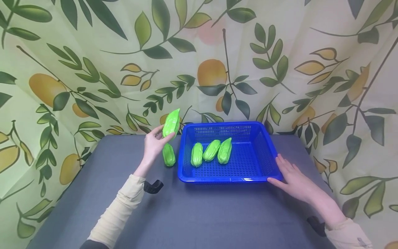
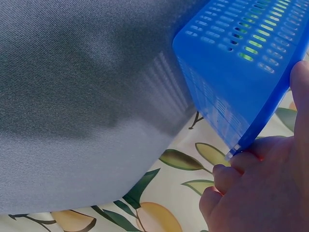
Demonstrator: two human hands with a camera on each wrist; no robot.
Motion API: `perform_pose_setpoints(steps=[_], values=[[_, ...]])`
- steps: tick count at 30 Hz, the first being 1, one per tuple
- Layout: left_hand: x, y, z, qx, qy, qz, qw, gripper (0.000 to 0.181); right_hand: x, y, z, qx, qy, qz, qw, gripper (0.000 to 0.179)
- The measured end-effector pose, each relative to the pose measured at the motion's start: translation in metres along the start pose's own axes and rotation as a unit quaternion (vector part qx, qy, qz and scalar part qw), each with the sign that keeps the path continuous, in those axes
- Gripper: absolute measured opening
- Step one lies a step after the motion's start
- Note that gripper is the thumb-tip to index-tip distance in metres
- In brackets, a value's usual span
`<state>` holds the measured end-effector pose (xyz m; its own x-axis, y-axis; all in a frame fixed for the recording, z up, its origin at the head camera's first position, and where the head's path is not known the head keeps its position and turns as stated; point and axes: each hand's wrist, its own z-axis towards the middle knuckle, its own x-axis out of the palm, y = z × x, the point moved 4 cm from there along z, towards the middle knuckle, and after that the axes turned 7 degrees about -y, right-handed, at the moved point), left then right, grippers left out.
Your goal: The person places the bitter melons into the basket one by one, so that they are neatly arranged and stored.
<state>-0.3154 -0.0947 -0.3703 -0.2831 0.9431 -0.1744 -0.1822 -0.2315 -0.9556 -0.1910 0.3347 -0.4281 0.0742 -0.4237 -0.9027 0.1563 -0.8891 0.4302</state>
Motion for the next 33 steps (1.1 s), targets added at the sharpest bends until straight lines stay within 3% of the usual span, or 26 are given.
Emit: perform_pose_setpoints(steps=[11,33], values=[[0.017,-0.015,-0.001,0.011,0.015,-0.013,0.9997,0.058,-0.001,-0.001,0.0,0.0,-0.001,-0.003,1.0,0.092],[0.042,-0.033,0.004,0.031,0.047,0.021,0.9982,0.058,-0.001,0.001,0.001,0.001,0.002,0.004,1.0,0.092]])
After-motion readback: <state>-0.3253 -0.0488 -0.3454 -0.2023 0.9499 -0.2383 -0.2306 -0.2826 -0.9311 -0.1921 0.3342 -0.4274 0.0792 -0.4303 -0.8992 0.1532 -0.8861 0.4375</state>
